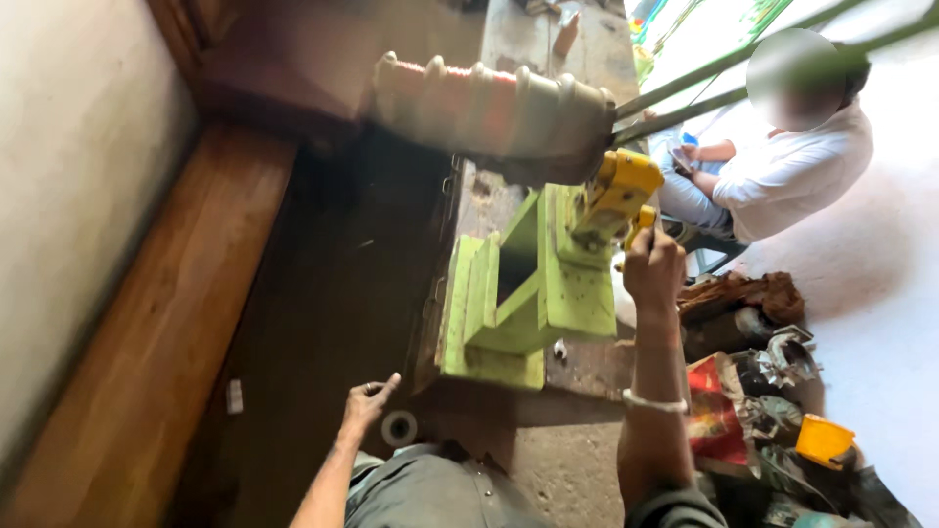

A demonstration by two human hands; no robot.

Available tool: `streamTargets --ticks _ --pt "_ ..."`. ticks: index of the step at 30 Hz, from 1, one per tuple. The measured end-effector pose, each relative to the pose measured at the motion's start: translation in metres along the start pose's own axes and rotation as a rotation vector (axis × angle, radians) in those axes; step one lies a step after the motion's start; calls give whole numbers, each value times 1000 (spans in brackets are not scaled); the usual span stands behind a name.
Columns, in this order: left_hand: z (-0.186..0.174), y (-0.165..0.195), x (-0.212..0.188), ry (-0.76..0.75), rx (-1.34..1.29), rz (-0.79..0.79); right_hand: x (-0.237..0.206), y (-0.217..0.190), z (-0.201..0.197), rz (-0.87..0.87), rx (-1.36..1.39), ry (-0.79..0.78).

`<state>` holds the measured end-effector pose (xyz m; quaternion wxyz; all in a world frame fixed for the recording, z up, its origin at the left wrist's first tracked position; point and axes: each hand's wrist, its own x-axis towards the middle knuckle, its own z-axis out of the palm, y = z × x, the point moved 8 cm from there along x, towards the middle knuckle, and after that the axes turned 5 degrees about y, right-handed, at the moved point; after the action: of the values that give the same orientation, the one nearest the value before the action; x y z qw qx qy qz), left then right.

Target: The person operates a bench-mounted winding machine, turning the crank handle to wind red wire around a rotating spindle while guiding the wire. They then stop the machine, remove the finished wound coil from the spindle, and handle the coil before re-engaging the machine.

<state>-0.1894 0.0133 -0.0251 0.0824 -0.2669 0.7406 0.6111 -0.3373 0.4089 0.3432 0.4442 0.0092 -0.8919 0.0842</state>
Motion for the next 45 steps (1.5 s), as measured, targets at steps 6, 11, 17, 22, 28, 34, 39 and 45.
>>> streamTargets --ticks 6,11,17,22,28,34,39,45 --pt "20 14 43 -137 -97 -39 -4 -5 -15 277 289 -202" --pt "37 19 70 -346 -93 -93 13 -26 -64 397 450 -87" --pt "36 13 88 -420 -25 -123 45 -48 -110 264 854 189" --pt "31 5 86 -435 4 -90 72 -120 -128 -61 522 105" --pt "28 -5 78 -480 -81 -150 111 -181 -104 -395 488 -28" --pt "20 -6 78 -456 -69 -163 123 -161 -74 27 1138 -197" --pt "24 0 76 -547 -13 -168 126 -150 -81 147 564 -195" --pt "18 -10 78 -530 166 -142 132 -215 -107 -373 973 -253"
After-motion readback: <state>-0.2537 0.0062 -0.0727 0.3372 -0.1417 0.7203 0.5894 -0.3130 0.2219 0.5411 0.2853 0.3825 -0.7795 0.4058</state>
